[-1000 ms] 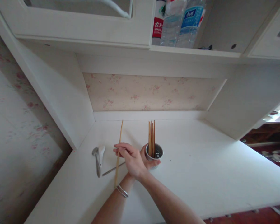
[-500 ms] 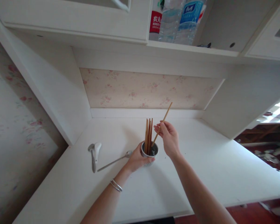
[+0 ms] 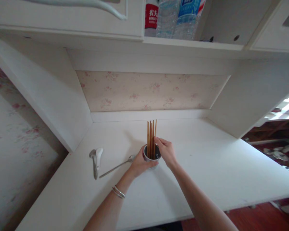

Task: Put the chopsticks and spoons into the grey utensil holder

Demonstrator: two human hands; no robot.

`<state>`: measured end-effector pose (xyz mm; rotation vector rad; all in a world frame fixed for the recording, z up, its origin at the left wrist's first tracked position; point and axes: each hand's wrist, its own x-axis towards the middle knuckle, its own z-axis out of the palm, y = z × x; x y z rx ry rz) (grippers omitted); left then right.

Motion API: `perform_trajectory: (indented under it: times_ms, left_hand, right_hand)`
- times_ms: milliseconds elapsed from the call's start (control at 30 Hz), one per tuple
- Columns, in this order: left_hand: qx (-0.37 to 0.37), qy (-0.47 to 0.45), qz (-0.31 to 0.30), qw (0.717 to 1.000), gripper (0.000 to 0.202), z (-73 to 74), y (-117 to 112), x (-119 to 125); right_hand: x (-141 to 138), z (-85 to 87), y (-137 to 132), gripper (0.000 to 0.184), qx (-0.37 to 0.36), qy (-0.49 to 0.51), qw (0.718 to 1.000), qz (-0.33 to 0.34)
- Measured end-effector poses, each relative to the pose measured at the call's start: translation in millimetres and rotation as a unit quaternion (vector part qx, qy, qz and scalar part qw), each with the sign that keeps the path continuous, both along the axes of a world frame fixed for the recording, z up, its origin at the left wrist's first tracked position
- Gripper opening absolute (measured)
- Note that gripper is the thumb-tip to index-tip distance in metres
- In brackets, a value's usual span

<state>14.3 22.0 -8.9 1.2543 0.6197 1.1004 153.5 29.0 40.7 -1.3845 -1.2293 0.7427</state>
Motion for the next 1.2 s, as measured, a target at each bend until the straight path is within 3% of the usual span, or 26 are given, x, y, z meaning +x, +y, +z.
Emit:
perform_trajectory:
  times_ms: [267,500,633,733,867,967,1033,1200]
  left_hand:
    - [0.008,-0.001,0.002,1.0,0.082,-5.9,2.4,-0.5]
    - [0.01,0.012,-0.006,1.0,0.081,3.2,-0.8,-2.2]
    - [0.019,0.014,-0.029,0.999,0.076,13.2,-4.2,-1.8]
    - [0.04,0.047,-0.019,0.998,0.075,18.8,-7.3,-2.7]
    - [0.079,0.116,0.019,0.99,0.08,18.8,-9.5,-10.7]
    - [0.14,0.226,0.046,0.963,0.09,16.6,-9.9,-27.3]
    - [0.178,0.318,0.068,0.929,0.089,16.3,-10.3,-44.6]
    - [0.253,0.543,0.123,0.791,0.03,18.8,-11.4,-97.5]
  right_hand:
    - [0.0,-7.4,0.7,0.043,-0.017,-0.001,0.999,0.032]
    - [4.4,-16.3,-16.0,0.053,0.002,0.13,0.987,0.092]
    - [4.4,-30.4,-31.8,0.074,0.017,0.157,0.972,0.176]
    - [3.4,-44.2,-35.6,0.09,0.021,0.166,0.966,0.198]
    - [3.3,-55.5,-32.3,0.084,0.043,0.177,0.964,0.193]
    - [4.1,-56.6,-30.6,0.075,0.051,0.18,0.963,0.194]
    - [4.7,-56.6,-30.6,0.074,0.052,0.184,0.962,0.197]
    - [4.8,-61.5,-30.5,0.076,0.048,0.172,0.967,0.183]
